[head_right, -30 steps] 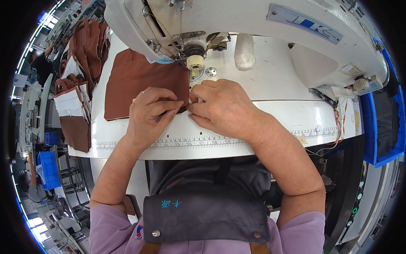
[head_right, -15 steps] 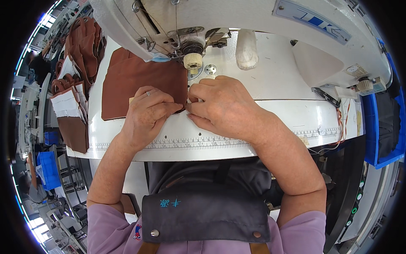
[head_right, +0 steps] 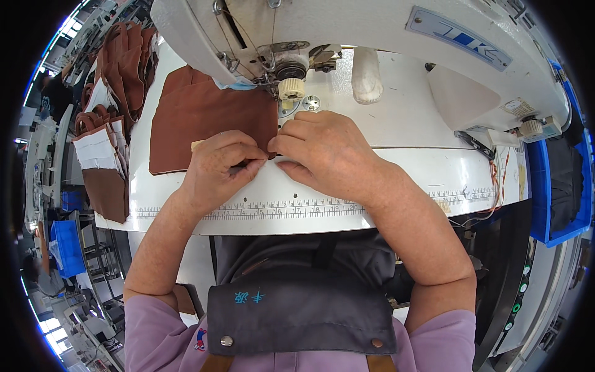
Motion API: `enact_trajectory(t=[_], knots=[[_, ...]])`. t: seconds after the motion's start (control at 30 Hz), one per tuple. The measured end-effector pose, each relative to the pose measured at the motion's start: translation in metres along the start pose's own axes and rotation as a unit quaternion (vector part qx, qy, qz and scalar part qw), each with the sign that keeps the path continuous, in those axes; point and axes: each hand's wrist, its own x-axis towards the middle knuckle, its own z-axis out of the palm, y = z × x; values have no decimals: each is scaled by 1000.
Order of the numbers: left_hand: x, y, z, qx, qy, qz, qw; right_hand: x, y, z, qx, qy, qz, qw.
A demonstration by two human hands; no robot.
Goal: The person sews the edges of brown tote bags using an industrial sewing machine. They guide the bag under the needle, stitch along the edges, and trim excess thread. The person repeats this process for multiple bags, stacking the finished ones to the side.
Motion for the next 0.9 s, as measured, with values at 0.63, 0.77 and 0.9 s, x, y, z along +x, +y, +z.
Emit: enact_trajectory(t=[0.63,0.77,0.9], knots=[[-3,-11,-17,83,-132,60,986,1,1,8,-127,13,-84,988],[-5,-10,-18,86,-144,57,984,-1,0,4,-105,10,-61,993],[-1,-9,-19,122,-136,95,979,-1,1,3,-52,16,-31,998]])
